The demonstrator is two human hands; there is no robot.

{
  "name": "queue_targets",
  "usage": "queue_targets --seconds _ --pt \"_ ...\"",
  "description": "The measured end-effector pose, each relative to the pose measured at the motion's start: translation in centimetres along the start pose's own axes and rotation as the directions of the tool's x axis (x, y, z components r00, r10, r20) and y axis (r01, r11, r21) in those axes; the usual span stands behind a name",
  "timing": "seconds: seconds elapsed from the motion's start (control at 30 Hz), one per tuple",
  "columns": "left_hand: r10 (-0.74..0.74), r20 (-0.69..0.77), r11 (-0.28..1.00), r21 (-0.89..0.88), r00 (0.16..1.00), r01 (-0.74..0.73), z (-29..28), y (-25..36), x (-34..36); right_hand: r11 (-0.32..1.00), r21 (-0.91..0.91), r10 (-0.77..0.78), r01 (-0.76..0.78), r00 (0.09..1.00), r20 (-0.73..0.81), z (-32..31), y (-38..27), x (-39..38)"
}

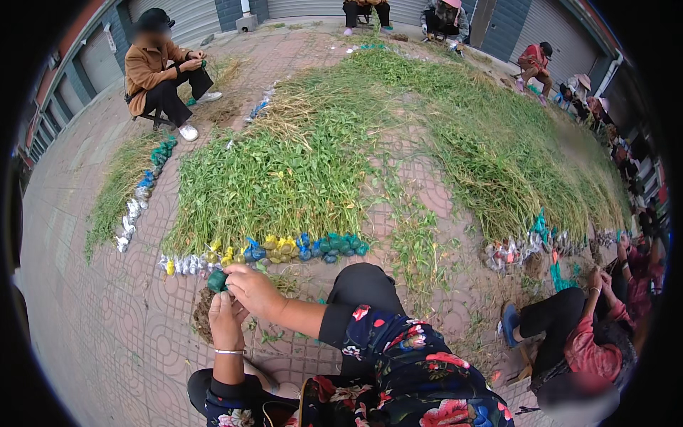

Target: The person sits on a paved outdoor area and bundles long green plant stems using a green plastic strip. They wrap the strip around the stems and tie it to secure the bundle, then place the finished bundle on the ground. Other people are visible in the background performing similar tasks.

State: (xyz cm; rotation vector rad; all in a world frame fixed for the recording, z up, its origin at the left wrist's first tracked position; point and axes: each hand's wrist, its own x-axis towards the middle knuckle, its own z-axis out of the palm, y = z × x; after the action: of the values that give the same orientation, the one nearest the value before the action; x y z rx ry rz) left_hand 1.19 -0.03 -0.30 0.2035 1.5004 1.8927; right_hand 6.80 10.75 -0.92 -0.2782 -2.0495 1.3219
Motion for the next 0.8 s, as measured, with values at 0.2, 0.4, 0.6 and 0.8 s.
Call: queue_targets --seconds 0.2,0.4,0.6,0.8 --pt "0.121 -0.03 0.982 -0.141 0.992 -0.124 -0.6 -0.6 0.4 0.996 0.083 0.027 -0.023 0.998 -0.051 1.3 -0.4 0.2" --pt "0.233 -0.13 0.964 -0.103 0.964 -0.247 -0.3 -0.4 0.6 0.99 0.142 0.028 -0.021 0.998 -0.051 1.9 -0.7 0.5" --pt "0.374 -0.15 0.919 0.192 0.915 -0.344 -1.1 0.2 0.9 0.995 -0.033 -0.099 0.098 0.994 -0.037 1.4 -0.9 1.0" --pt "0.349 -0.135 0.897 0.335 0.927 -0.289 -1.2 1.0 0.7 0.989 -0.14 -0.051 0.049 0.999 -0.013 0.5 -1.0 0.9"
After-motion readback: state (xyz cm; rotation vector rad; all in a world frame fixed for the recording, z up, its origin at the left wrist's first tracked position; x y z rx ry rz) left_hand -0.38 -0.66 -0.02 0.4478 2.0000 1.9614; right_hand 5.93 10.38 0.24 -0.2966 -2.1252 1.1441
